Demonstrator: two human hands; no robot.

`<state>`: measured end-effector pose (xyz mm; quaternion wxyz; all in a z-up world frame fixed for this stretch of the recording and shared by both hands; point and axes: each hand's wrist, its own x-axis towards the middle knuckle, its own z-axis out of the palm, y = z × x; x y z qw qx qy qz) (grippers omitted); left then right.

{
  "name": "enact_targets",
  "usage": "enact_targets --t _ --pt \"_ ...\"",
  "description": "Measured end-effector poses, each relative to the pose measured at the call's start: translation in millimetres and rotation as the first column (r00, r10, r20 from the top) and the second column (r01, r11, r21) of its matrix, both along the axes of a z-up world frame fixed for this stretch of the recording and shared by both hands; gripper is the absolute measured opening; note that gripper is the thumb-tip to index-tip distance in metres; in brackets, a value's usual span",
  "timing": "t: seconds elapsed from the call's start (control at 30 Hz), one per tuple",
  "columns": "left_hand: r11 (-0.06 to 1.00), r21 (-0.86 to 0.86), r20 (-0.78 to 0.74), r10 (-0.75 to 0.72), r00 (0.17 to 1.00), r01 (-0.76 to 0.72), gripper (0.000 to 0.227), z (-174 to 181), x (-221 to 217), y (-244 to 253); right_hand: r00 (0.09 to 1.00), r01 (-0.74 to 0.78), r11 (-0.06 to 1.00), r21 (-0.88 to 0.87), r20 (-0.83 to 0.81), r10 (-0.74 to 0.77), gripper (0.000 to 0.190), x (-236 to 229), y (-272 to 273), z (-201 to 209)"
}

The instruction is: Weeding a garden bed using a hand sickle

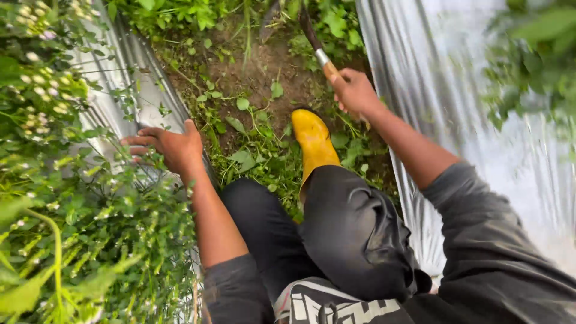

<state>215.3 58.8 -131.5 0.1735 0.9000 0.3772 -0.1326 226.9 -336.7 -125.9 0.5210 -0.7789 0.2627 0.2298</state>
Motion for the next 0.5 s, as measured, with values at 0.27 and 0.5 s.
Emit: enact_targets --t 0.27,0.5 --pt "0.989 0.145 -0.15 -0.004 0.989 0.026 0.114 28 46 -24 0.961 0.26 0.953 0.156 -0.14 -0.24 0.032 8 27 -26" --pt "0.999 -0.049 -0.32 -0.02 0.947 0.004 0.121 45 109 -26 0.97 0.244 0.967 0.079 -0.043 -0.241 0.026 33 14 -26"
